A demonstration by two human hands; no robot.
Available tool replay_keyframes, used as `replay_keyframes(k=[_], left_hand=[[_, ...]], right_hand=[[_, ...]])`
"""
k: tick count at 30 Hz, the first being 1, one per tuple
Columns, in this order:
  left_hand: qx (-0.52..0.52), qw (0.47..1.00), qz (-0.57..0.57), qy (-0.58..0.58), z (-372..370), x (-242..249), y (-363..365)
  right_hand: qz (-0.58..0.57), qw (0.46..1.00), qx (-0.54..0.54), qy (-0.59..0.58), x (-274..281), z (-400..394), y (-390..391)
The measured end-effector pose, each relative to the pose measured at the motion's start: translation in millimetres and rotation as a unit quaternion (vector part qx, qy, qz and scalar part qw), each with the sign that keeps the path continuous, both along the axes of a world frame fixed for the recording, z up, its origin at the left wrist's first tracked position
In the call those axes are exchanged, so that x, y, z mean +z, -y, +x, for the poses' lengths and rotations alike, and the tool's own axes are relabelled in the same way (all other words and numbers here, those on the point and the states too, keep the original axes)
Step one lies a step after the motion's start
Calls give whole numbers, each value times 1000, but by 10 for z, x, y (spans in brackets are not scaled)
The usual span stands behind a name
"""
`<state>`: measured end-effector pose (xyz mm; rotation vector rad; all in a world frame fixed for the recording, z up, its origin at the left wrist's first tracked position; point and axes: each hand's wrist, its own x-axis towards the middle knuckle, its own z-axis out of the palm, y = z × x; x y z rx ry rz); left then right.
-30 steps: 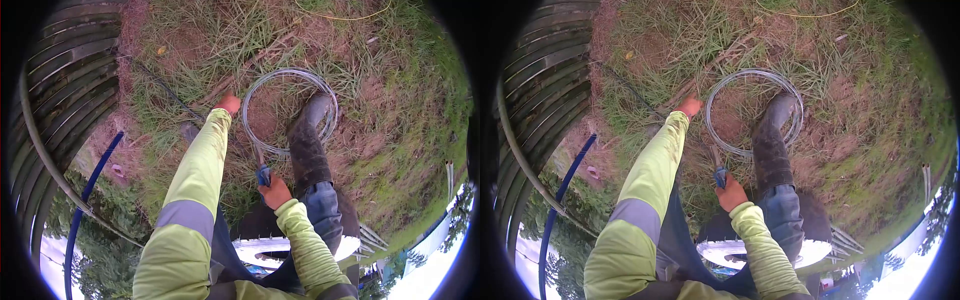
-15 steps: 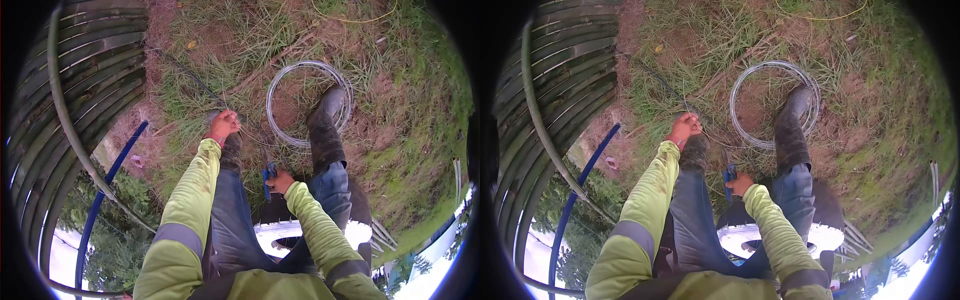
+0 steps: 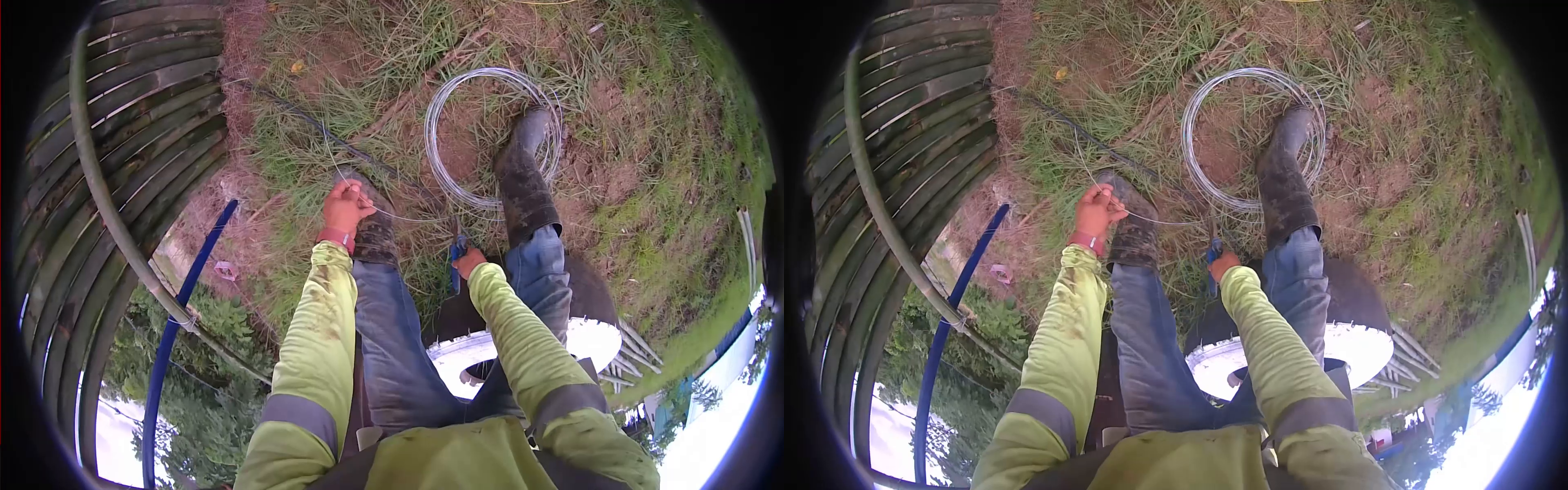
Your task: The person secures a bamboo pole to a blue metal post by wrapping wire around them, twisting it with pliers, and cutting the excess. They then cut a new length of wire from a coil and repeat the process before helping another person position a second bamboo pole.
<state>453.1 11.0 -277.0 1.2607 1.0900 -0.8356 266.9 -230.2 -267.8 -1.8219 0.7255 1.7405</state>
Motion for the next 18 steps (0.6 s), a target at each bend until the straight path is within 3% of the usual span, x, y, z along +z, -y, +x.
replay_keyframes(k=[2, 3, 4, 7, 10, 12, 14, 16, 18], left_hand=[[-5, 1000, 9, 6, 27, 8, -62], [-3, 1000, 24, 12, 50, 0, -105], [-2, 999, 40, 15, 55, 10, -149], [8, 999, 45, 13, 79, -26, -284], [9, 999, 35, 7, 96, -19, -370], [5, 1000, 29, 0, 98, 26, -396], [19, 999, 44, -19, 90, 89, -433], [26, 999, 43, -18, 23, 82, -527], [30, 999, 36, -17, -14, 87, -601]], right_hand=[[-77, 997, -17, 18, 18, 88, 92], [-10, 998, -8, -56, -47, 109, 191], [-9, 998, -7, -60, -12, 77, 238], [60, 998, 6, 12, 26, 2, 292], [35, 979, 203, -7, -269, -393, 234], [15, 990, 115, -76, -355, -315, 292], [66, 992, 104, -20, -996, -1019, 442], [16, 990, 136, 42, -675, -489, 240], [-8, 998, 57, -22, -637, -298, 240]])
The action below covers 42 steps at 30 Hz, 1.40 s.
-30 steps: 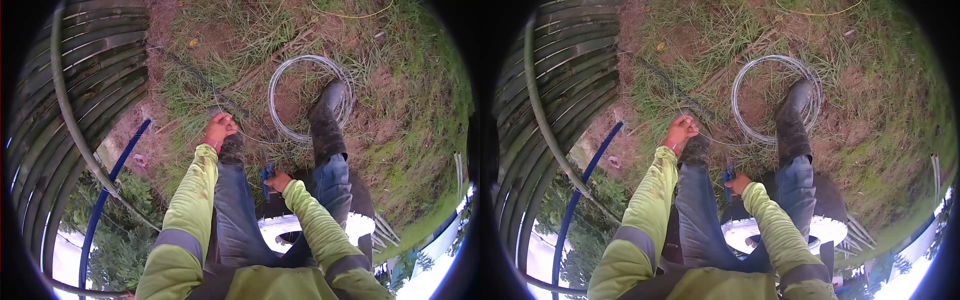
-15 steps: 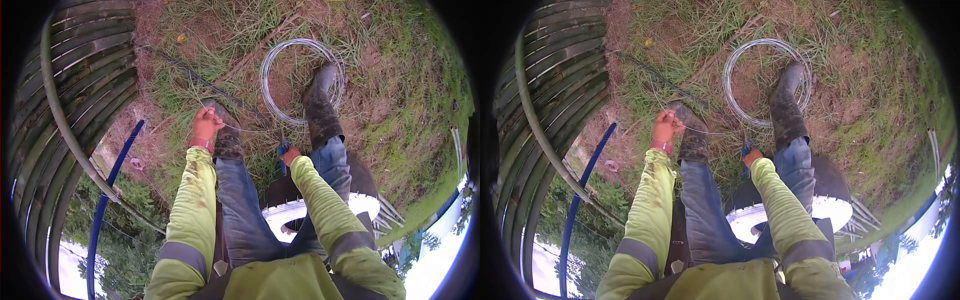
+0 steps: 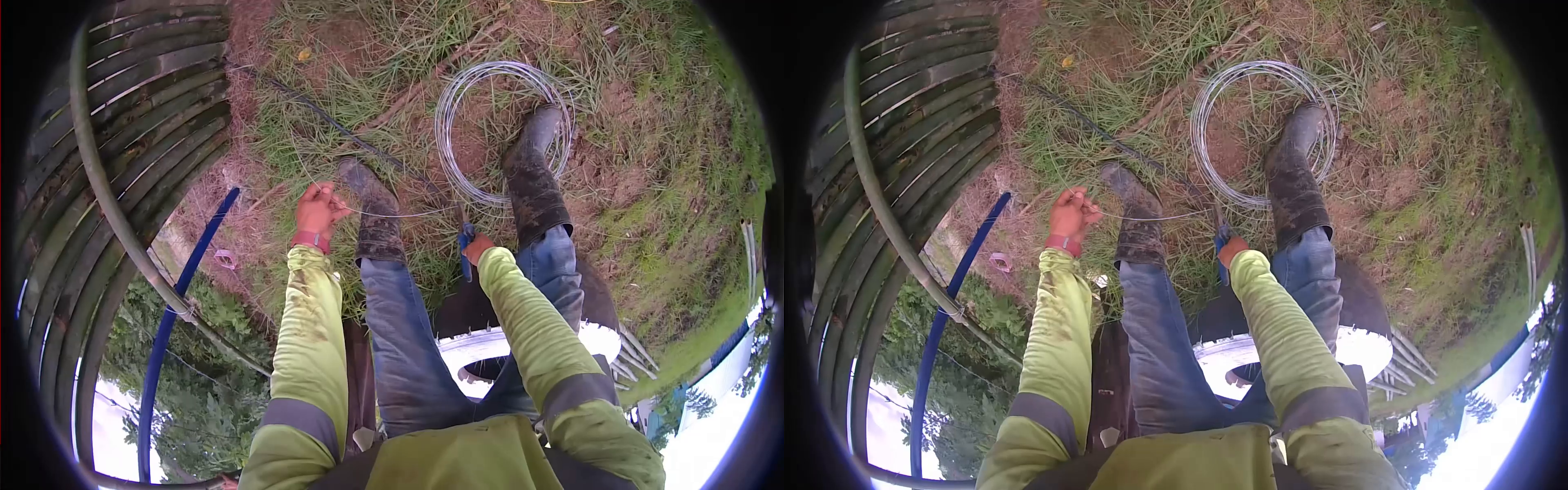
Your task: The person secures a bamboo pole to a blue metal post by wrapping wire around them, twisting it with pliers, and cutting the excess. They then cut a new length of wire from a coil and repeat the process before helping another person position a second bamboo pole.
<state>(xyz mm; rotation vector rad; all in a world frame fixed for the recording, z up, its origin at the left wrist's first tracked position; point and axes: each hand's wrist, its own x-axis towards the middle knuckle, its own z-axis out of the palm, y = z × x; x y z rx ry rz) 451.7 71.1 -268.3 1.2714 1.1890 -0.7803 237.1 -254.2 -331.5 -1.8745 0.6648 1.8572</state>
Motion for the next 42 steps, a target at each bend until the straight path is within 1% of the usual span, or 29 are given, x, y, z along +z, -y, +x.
replay_keyframes(k=[1, 4, 5, 6, 8, 10, 11, 12, 14, 15, 18, 20, 24, 27, 28, 30, 32, 34, 35, 36, 37, 38, 39, 41, 42], left_hand=[[-6, 1000, 6, -2, -7, 5, -33], [-12, 1000, 16, -6, -20, 99, -110], [-17, 1000, 21, -7, -21, 145, -152], [-16, 1000, 26, -8, -42, 174, -206], [14, 1000, 20, -9, -79, 225, -310], [17, 1000, 23, -13, -102, 270, -336], [22, 999, 21, -17, -113, 286, -335], [22, 999, 21, -17, -118, 302, -333], [27, 999, 26, -5, -128, 319, -295], [29, 999, 25, -5, -136, 319, -281], [19, 999, 41, -1, -133, 345, -252], [26, 999, 37, -9, -100, 379, -242], [35, 999, 28, -7, -133, 327, -285], [33, 998, 48, -17, -159, 306, -304], [36, 999, 39, -14, -162, 311, -312], [37, 999, 32, -9, -135, 348, -286], [57, 998, 31, -12, -119, 378, -236], [51, 998, 26, -9, -93, 413, -182], [46, 999, 20, -9, -90, 426, -164], [47, 999, 18, -7, -103, 409, -154], [38, 999, 35, -6, -135, 371, -144], [30, 998, 52, -5, -154, 342, -113], [31, 998, 46, -3, -152, 355, -59], [1, 995, 100, 22, -146, 410, 20], [1, 995, 97, 24, -136, 408, 19]], right_hand=[[11, 1000, 20, 7, 7, 40, -1], [6, 1000, 7, 14, -44, 179, 54], [61, 997, 28, -35, 185, 604, 85], [66, 997, 29, -35, 326, 832, 103], [87, 992, 79, -40, 446, 1074, 77], [239, 954, 167, 71, -549, -50, 340], [231, 968, 92, 20, -393, 113, 344], [196, 980, 22, -23, -220, 272, 314], [108, 982, -125, -91, 167, 639, 237], [92, 960, -230, -133, 210, 643, 233], [73, 915, -355, -177, 269, 627, 205], [57, 893, -408, -183, 260, 591, 182], [64, 897, -398, -183, 282, 595, 170], [65, 853, -486, -179, 473, 693, 114], [70, 853, -485, -179, 488, 675, 88], [64, 836, -507, -199, 465, 607, 82], [74, 871, -447, -190, 400, 551, 62], [73, 888, -440, -111, 381, 462, 43], [73, 889, -439, -109, 408, 505, 29], [35, 939, -335, -68, 436, 543, 3], [-7, 974, -225, -27, 469, 570, -23], [-50, 993, -110, 14, 516, 621, -48], [-93, 994, 6, 54, 549, 665, -58], [-115, 992, 4, 57, 608, 739, -115], [-129, 990, 4, 60, 617, 772, -123]])
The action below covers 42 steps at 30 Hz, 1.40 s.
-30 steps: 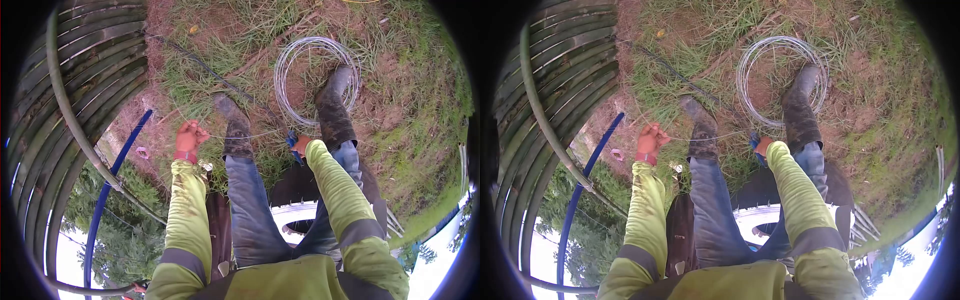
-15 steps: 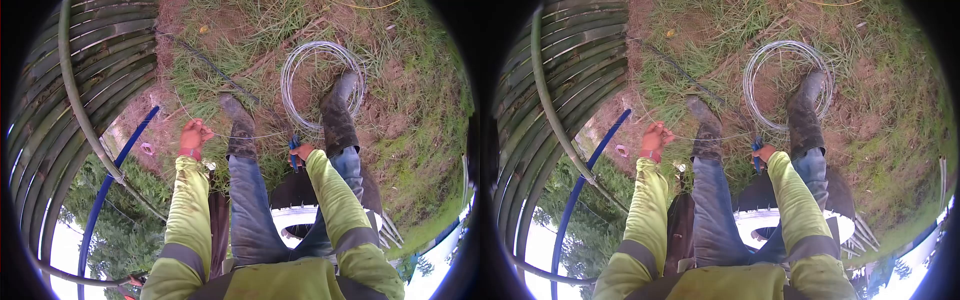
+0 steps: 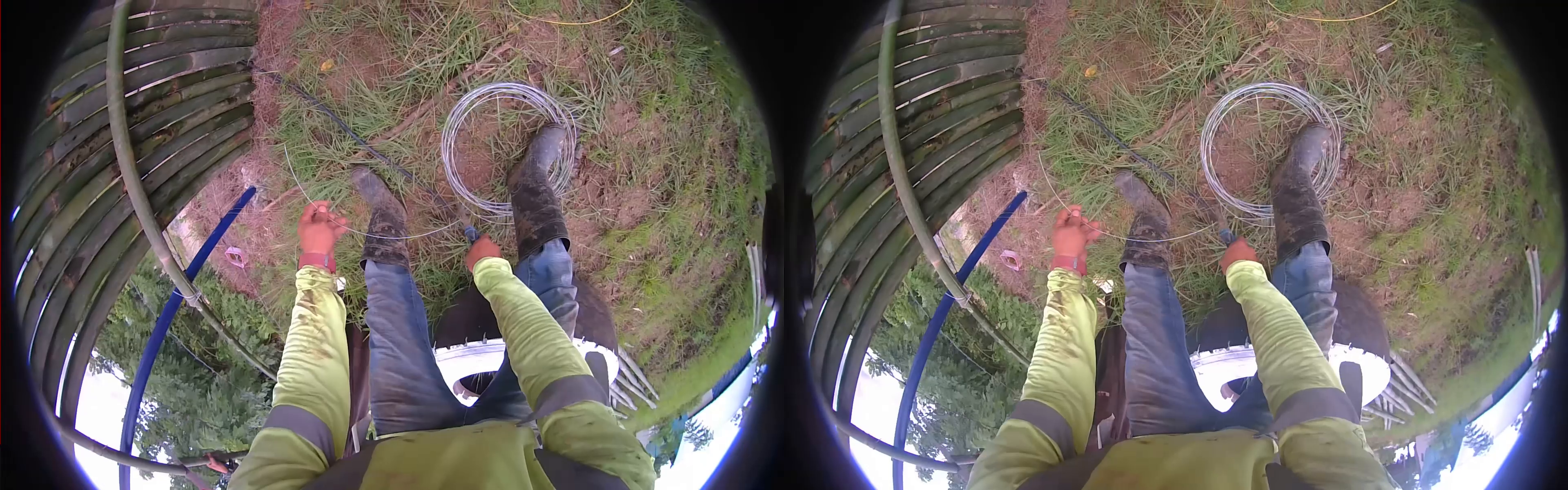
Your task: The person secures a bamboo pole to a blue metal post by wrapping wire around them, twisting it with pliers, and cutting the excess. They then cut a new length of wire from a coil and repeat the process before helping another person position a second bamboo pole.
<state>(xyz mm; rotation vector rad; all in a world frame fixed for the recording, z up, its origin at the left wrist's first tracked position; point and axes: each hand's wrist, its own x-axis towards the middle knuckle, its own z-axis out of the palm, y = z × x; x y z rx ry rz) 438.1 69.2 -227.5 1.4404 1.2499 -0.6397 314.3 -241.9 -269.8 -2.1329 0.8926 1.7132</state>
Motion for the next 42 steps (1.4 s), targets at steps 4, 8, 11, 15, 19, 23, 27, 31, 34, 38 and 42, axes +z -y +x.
replay_keyframes(k=[4, 8, 11, 15, 19, 23, 27, 31, 34, 38, 42], left_hand=[[98, 992, 68, 51, 122, 168, -118], [54, 994, 38, 82, 161, 447, -268], [54, 978, 52, 192, 208, 670, -304], [159, 941, 24, 296, 550, 1338, -247], [223, 896, 10, 384, 839, 2130, -402], [136, 867, 83, 471, 974, 2834, -831], [1, 813, 269, 517, 912, 3549, -1390], [-280, 766, 408, 410, 579, 3809, -1740], [-422, 811, 319, 248, 281, 4100, -1454], [-488, 772, 262, 311, -134, 4200, -849], [-348, 812, 220, 413, -536, 4679, -592]], right_hand=[[326, 616, -658, -286, -20, -121, 281], [278, 839, -451, -125, 349, 17, 88], [295, 922, -250, 36, 523, 68, 148], [305, 801, -504, -105, 1657, 713, 26], [198, 948, 196, 153, 2152, 907, -85], [260, 904, 262, 218, 2283, 995, -60], [285, 939, -30, 192, 3619, 1371, -602], [414, 785, 63, 456, 3675, 1596, -727], [430, 726, 145, 517, 4200, 1885, -1025], [423, 565, 379, 599, 4735, 2196, -1639], [548, 470, 483, 495, 4894, 2324, -2043]])
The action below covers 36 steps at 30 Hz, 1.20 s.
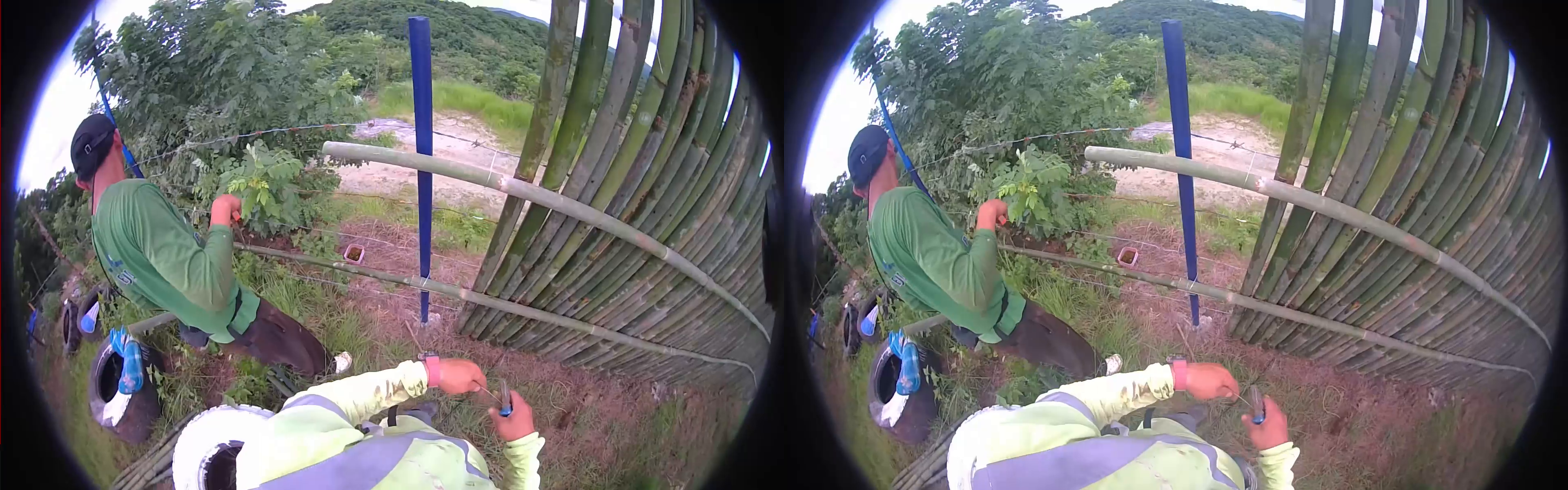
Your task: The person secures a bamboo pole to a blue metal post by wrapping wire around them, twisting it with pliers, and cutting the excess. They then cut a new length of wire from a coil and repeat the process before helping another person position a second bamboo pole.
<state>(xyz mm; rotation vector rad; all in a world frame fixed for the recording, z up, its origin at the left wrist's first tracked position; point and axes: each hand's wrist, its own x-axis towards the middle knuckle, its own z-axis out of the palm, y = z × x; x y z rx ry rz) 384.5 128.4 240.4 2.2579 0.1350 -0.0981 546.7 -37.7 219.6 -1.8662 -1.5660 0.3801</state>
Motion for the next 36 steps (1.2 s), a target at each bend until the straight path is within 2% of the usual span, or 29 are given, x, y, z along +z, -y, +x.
replay_keyframes(k=[1, 2, 3, 5, 7, 9, 10, 12, 13, 14, 16, 17, 18, 19, 20, 22, 24, 25, 26, 27, 29, 30, 31, 32, 34, 35, 36], left_hand=[[44, 999, 9, -26, -108, 208, -1], [87, 995, 16, -53, -221, 348, -5], [114, 993, -10, -43, -326, 336, -12], [174, 984, -37, -19, -576, 238, -20], [259, 965, -30, -6, -858, 338, 33], [343, 938, -43, -14, -1184, 434, 137], [375, 925, -58, -18, -1350, 405, 138], [399, 910, -114, 14, -1723, 203, 177], [442, 891, -98, -29, -1905, 103, 162], [484, 868, -87, -72, -2088, -12, 148], [561, 825, -21, -63, -2441, -302, 83], [566, 822, -25, -57, -2567, -479, 36], [649, 757, -73, -16, -2691, -673, -24], [720, 683, -119, 23, -2781, -836, -81], [718, 685, -118, 30, -2849, -998, -139], [735, 540, -382, 151, -3002, -1196, -444], [748, 550, -341, 147, -3073, -1149, -697], [761, 560, -300, 132, -3138, -1133, -732], [760, 557, -305, 135, -3259, -1133, -878], [753, 587, -270, 127, -3381, -1176, -1032], [739, 633, -192, 129, -3618, -1425, -1350], [732, 650, -152, 135, -3691, -1233, -1442], [712, 661, -199, 130, -3781, -1042, -1520], [690, 657, -285, 101, -3801, -706, -1618], [593, 688, -416, 38, -3908, -341, -1807], [587, 693, -417, 29, -3899, -189, -1876], [534, 732, -423, 3, -3870, -49, -1919]], right_hand=[[-70, 989, 23, -128, 67, -10, -77], [-142, 956, 44, -253, 117, -31, -140], [-111, 944, 57, -306, 106, -61, -190], [-101, 941, 79, -313, 248, -87, -269], [-92, 937, 105, -319, 360, -51, -362], [-119, 894, 100, -420, 364, -7, -449], [-122, 894, 108, -417, 325, 0, -488], [-22, 902, 134, -410, 183, -22, -684], [41, 912, 121, -391, 13, 9, -793], [46, 913, 123, -387, 73, -12, -863], [20, 845, -50, -533, 205, -69, -1002], [17, 799, -113, -591, 129, -87, -1116], [16, 803, -110, -585, -38, -97, -1224], [-51, 768, -98, -631, -262, -112, -1327], [-112, 726, -84, -673, -547, -148, -1452], [-253, 621, -106, -734, -1215, -212, -1719], [-356, 509, -124, -774, -1378, -547, -1788], [-360, 508, -133, -771, -1451, -766, -1745], [-354, 544, -126, -750, -1440, -985, -1811], [-350, 582, -121, -724, -1409, -1145, -1881], [-298, 750, -54, -588, -724, -1595, -2036], [-261, 806, 3, -531, -571, -1704, -2127], [-196, 873, 70, -441, -538, -1758, -2235], [-143, 942, 78, -292, -398, -1830, -2348], [-89, 971, 115, -191, 109, -2004, -2575], [-81, 979, 142, -122, 354, -2063, -2702], [-31, 984, 161, -77, 561, -2149, -2802]])
